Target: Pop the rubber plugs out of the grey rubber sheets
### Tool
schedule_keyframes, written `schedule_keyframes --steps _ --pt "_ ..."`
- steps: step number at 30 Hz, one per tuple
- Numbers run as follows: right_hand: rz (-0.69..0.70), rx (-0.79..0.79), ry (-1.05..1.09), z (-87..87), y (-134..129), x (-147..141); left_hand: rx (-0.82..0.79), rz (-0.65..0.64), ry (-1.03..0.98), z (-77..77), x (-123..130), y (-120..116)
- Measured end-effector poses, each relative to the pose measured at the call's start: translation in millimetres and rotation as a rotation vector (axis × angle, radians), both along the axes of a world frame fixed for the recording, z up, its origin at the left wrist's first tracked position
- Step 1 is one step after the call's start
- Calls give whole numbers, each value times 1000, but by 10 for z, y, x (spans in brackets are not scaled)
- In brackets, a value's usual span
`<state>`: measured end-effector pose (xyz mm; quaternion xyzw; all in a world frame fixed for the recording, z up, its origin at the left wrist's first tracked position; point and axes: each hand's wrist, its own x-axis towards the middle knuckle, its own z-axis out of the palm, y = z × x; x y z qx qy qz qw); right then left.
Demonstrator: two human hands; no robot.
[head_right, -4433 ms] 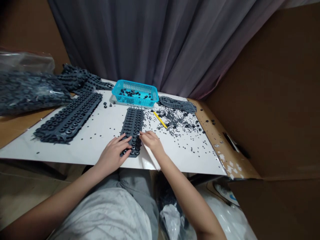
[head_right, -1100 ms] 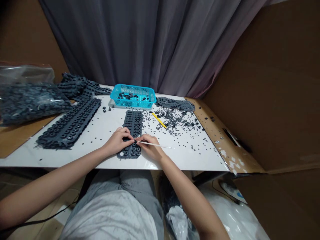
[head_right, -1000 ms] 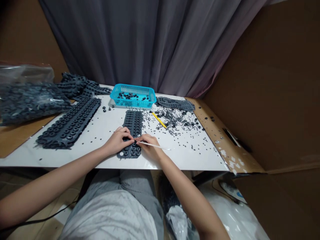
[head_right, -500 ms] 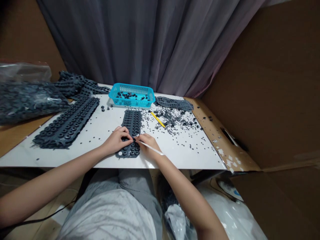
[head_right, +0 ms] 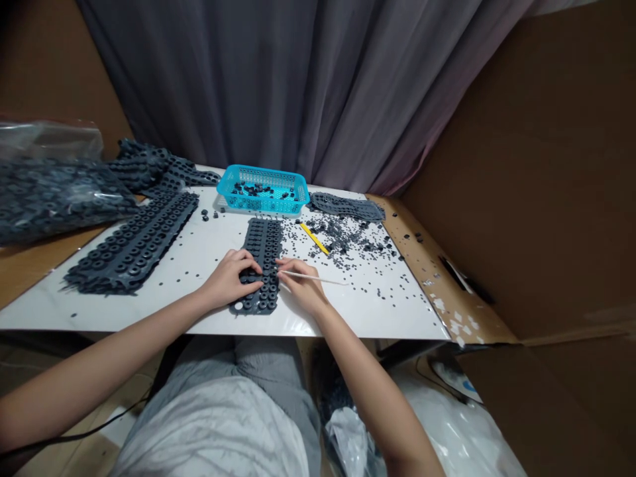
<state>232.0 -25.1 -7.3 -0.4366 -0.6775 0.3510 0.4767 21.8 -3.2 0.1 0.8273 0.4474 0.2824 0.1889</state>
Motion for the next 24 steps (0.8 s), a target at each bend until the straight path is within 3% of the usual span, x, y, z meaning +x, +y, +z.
schedule_keyframes --steps 5,12,24 --pt "118 27 -73 6 4 -34 -2 77 74 -10 10 -33" --pt "174 3 -31 53 -62 -40 1 66 62 -17 2 -38" --pt "170 -69 -37 61 -89 -46 32 44 29 -9 33 -31"
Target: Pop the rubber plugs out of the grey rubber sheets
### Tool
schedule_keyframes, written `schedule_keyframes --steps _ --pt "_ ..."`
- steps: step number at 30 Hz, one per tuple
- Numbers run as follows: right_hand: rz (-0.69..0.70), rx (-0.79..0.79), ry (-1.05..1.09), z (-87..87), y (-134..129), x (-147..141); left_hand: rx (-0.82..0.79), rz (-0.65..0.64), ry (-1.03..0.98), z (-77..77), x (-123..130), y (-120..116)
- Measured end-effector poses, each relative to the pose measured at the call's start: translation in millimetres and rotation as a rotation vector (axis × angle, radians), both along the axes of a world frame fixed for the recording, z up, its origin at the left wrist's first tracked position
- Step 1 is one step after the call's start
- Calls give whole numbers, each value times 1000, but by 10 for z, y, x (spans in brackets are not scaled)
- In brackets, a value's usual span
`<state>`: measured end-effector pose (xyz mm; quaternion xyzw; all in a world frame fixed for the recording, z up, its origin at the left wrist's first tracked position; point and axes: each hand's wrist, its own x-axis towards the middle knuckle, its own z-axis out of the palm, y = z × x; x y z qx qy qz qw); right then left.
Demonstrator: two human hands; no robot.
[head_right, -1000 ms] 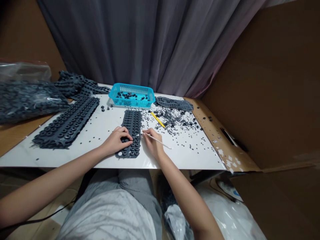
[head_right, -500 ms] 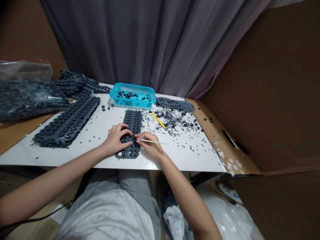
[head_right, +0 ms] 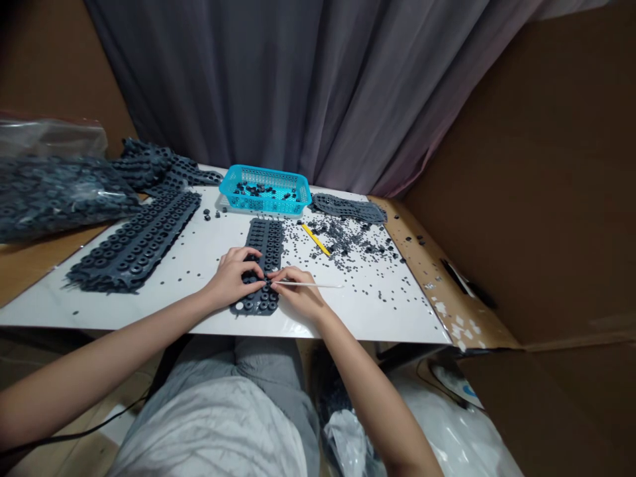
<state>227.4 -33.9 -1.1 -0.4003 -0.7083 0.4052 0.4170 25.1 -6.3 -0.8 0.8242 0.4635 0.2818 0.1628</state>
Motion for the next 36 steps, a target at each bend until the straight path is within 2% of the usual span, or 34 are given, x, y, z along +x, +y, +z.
schedule_keyframes --steps 10,19,28,33,36 --pt "1 30 -20 -14 9 -6 -43 -28 -18 11 7 5" --pt "24 249 -136 -26 3 -16 -36 -31 -24 -2 7 13" --pt "-61 288 -157 -26 17 -17 -59 -15 -26 -2 6 5" --pt "-66 316 -192 -35 74 -32 -35 37 12 -10 8 10" --pt "-44 335 -222 -67 101 -31 -46 1 113 -34 0 17"
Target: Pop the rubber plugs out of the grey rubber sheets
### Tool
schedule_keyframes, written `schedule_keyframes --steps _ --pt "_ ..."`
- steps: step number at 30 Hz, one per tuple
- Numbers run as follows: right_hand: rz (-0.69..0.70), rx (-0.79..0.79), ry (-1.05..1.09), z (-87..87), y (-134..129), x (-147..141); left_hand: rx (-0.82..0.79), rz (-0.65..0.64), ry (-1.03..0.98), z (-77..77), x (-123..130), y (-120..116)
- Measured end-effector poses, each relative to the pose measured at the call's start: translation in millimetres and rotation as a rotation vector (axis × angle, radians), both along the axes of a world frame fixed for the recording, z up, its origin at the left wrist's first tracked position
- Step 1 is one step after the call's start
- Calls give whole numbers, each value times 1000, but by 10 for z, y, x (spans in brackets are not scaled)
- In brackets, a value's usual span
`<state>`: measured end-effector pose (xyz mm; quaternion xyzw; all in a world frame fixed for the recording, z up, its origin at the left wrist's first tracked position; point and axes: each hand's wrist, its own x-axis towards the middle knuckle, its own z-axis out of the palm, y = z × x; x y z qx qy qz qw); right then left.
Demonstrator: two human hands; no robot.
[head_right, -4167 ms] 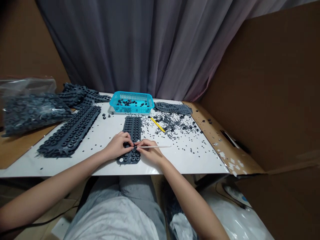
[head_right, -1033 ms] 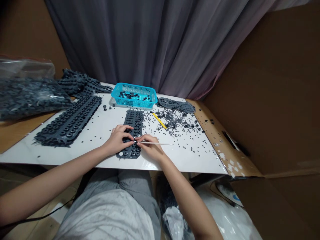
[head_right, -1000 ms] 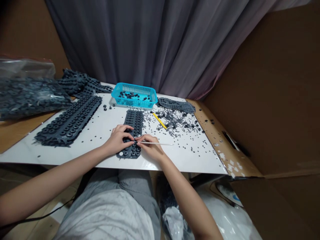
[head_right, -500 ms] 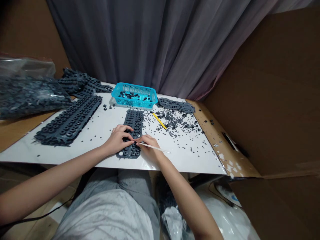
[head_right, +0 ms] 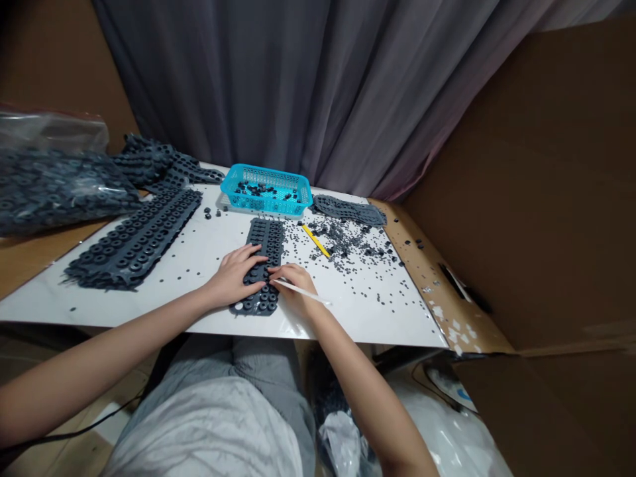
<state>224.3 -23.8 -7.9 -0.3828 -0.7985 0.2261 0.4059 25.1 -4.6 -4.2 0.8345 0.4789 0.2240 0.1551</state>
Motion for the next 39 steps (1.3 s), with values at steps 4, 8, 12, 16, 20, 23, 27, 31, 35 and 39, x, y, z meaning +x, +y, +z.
schedule_keyframes --steps 4,8,12,16,20,23,27,31,35,39 --pt "4 84 -130 -35 46 8 -15 -101 135 -40 -11 3" --pt "2 216 -336 -52 101 15 -5 -113 192 -39 -11 -14" --pt "-19 297 -423 -71 111 14 -19 -103 245 -6 -9 -29" --pt "-99 273 -411 -79 105 5 -33 -99 282 18 -5 -35" --pt "-280 156 -226 -72 149 39 -50 -94 263 20 0 -42" --pt "-426 127 -113 -60 180 111 -54 -85 215 21 -16 -37" --pt "-589 70 42 -33 170 220 -9 -42 76 50 -81 -11" --pt "-587 -110 243 -6 138 243 109 -14 -71 78 -125 28" --pt "-363 -214 288 11 127 158 134 -38 -113 58 -64 65" --pt "-66 -312 335 15 115 46 100 -39 -131 36 16 97"
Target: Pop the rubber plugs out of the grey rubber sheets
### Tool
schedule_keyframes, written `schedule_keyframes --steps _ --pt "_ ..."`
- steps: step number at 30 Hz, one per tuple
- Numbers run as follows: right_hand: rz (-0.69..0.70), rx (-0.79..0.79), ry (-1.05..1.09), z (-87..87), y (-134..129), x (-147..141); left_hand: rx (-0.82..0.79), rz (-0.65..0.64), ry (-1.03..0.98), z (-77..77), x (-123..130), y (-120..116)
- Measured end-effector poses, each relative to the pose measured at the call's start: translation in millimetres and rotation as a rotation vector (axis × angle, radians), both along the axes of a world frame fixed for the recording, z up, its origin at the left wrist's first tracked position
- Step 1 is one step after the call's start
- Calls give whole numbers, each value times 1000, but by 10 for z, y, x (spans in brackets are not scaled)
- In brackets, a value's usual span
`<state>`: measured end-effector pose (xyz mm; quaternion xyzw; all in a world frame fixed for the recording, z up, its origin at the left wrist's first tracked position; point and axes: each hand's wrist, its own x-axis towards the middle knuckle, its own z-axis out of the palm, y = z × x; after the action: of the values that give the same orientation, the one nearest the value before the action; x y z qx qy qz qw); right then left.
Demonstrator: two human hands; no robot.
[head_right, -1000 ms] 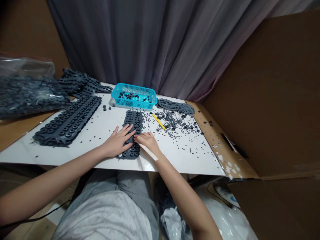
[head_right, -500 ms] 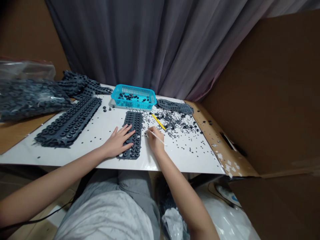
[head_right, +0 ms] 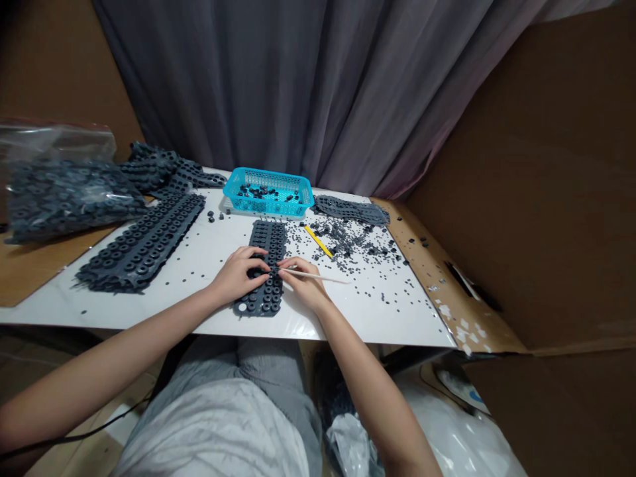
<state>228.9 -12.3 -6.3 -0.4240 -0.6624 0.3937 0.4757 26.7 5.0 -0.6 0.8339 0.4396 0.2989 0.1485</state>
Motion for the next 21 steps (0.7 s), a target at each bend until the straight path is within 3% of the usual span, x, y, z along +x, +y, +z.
schedule_keyframes --steps 2,5,21 --pt "117 -46 27 0 -11 -32 -7 -3 -8 -9 12 13" --pt "186 -95 14 8 -25 -39 -26 6 -13 -32 8 27" --pt "196 -79 -40 36 -63 -14 -31 5 -6 -33 23 -4"
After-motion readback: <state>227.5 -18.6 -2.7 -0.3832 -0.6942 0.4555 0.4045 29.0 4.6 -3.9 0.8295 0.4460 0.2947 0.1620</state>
